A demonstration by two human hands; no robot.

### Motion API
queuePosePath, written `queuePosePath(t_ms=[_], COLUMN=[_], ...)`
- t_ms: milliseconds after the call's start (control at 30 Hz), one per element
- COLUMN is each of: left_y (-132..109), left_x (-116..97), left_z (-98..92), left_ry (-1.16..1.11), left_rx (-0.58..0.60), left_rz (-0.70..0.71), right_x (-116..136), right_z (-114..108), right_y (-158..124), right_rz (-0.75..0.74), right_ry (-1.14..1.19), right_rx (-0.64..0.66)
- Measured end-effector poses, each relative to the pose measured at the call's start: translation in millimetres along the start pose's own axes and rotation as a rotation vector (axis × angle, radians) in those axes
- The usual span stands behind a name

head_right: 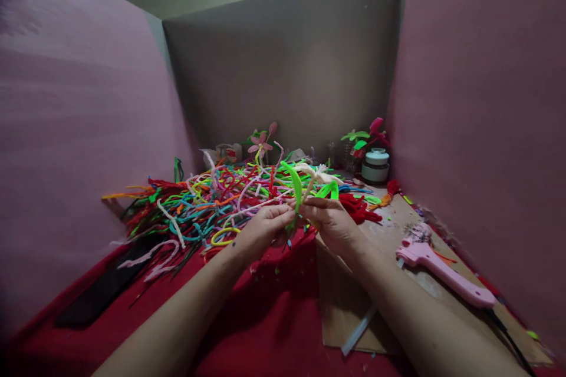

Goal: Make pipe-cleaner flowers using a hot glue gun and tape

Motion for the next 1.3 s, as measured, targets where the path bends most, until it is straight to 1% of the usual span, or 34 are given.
queuePosePath(t_ms=[100, 167, 200, 300, 467, 567, 667, 833, 933, 1000, 1067, 1133, 1200, 1300], left_y=[-3, -6, -7, -11, -13, -13, -13, -11, -13, -14, -13, -11, -10, -9], left_x=[-6, -10, -12, -15, -10, -10, -7, 4, 3, 2, 4, 8, 10, 10], left_z=[-2.8, -2.2, -0.8, 2.2, -2.4, -3.6, -5.7, -3.6, -3.6, -5.2, -6.1, -5.3, -5.4, -7.3], left_ry=[0.030, 0.026, 0.023, 0.003, -0.141, -0.150, -0.113, -0.199, -0.221, -0.224, -0.240, -0.274, -0.291, -0.281], left_rx=[-0.155, -0.212, -0.219, -0.213, -0.219, -0.207, -0.235, -0.252, -0.287, -0.313, -0.309, -0.267, -0.239, -0.254], left_rz=[0.083, 0.152, 0.183, 0.229, 0.152, 0.131, 0.121, 0.076, 0.093, 0.096, 0.074, 0.047, 0.049, 0.069], right_x=[-2, -3, -5, -6, -4, -4, -1, 5, 10, 8, 5, 3, 1, -3], right_z=[-1, 3, 6, 11, 10, 7, 9, 18, 14, 10, 8, 6, 6, 8], right_y=[0, 0, -1, -3, -2, -1, -2, -6, -4, -3, -2, -3, -4, -5], right_rz=[-0.041, -0.061, -0.060, -0.048, -0.088, -0.104, -0.112, -0.092, -0.135, -0.144, -0.147, -0.153, -0.151, -0.107], right_ry=[-0.030, -0.026, -0.015, -0.015, -0.152, -0.210, -0.227, -0.238, -0.302, -0.330, -0.332, -0.319, -0.283, -0.236], right_rx=[-0.013, 0.026, 0.051, 0.087, 0.108, 0.111, 0.101, 0.121, 0.082, 0.073, 0.073, 0.069, 0.067, 0.076])
Point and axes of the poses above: each hand's wrist, its own y-axis towards the middle knuckle, its own z-axis out of the palm, x = y × z, the point moved 8 cm from there along y, towards the middle knuckle, and after that the axes turned 9 degrees about -z, right-handed, at the moved point
